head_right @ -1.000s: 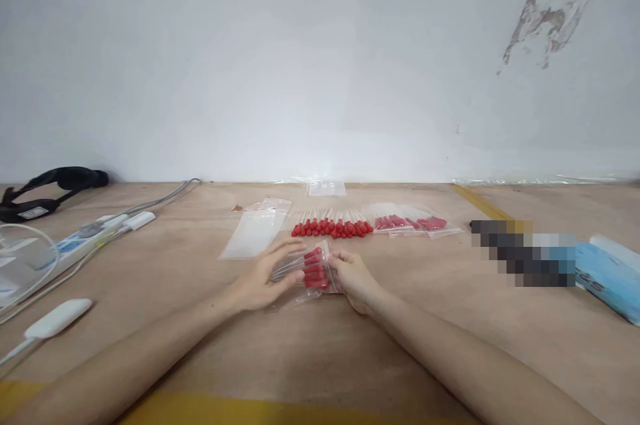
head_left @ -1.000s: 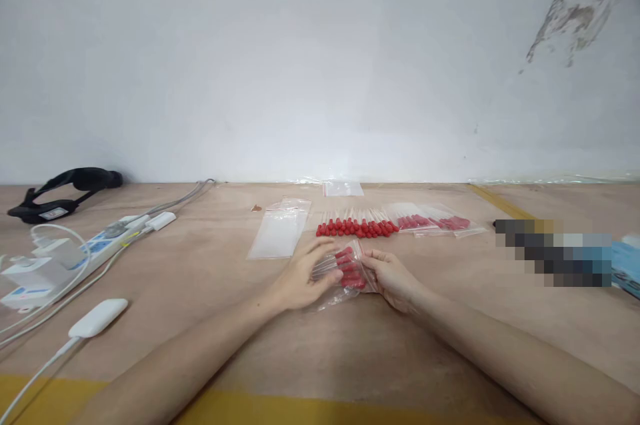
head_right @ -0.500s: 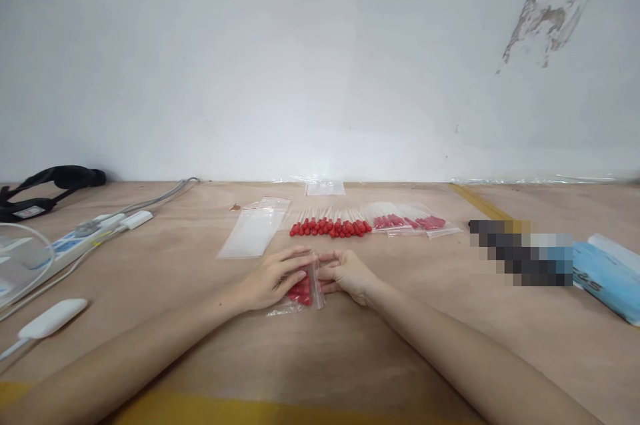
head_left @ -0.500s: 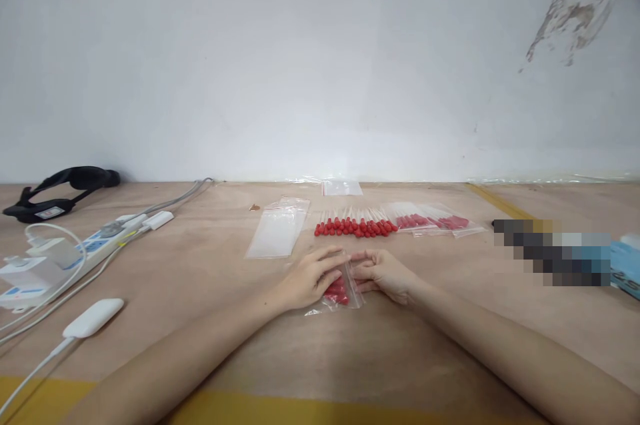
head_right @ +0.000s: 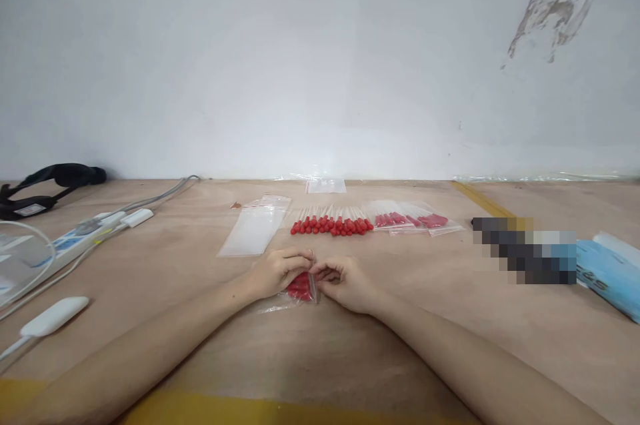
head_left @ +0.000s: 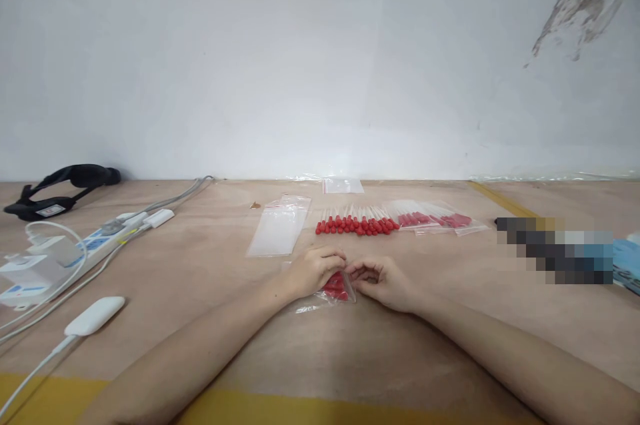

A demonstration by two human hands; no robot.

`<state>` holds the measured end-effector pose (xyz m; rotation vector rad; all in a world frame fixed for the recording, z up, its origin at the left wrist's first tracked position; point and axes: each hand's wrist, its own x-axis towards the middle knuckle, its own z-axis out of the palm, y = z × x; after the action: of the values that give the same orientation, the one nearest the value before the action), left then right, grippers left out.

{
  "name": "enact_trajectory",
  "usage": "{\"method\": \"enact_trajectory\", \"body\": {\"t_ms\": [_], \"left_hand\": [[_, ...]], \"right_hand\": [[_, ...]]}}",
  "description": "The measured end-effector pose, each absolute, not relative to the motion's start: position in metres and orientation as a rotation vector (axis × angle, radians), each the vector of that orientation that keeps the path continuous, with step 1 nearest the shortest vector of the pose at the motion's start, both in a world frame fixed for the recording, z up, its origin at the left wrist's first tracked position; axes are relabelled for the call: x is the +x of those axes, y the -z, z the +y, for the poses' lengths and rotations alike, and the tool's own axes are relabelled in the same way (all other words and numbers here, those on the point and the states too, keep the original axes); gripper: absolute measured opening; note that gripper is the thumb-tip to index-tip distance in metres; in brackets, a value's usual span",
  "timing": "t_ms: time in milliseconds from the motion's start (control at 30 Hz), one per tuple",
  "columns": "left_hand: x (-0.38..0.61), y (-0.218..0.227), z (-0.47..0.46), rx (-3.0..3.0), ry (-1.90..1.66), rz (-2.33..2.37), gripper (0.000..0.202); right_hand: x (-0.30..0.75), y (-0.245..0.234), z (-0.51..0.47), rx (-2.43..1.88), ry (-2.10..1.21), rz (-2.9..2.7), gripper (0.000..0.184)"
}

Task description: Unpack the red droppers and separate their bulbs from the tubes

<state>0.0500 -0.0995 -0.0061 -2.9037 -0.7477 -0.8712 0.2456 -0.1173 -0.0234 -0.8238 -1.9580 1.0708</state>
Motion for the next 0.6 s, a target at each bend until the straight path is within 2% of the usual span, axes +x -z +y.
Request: {"method": "enact_trajectory", "body": {"t_ms": [200, 300, 467, 600], "left_hand": [[0.048, 0.005, -0.097, -2.878, 0.856, -0.663, 0.023], [0.049, 0.003, -0.095, -2.856, 0.740, -0.523, 0.021], [0.052, 0.000, -0.093, -2.834, 0.538, -0.377, 0.023], [0.050, -0.005, -0.096, -2.893, 0.446, -0.367, 0.025]], "right_hand": [[0.251, 0.028, -0.108, -0.483, 0.030, -2.260, 0.016], [0.252, 0.024, -0.107, -0.467, 0.398, -2.306, 0.016], [0.251, 0.016, -0.112, -0.400, 0.633, -2.425, 0.026], [0.252, 0.011, -0.112, -0.394, 0.619, -2.562, 0.031]]}}
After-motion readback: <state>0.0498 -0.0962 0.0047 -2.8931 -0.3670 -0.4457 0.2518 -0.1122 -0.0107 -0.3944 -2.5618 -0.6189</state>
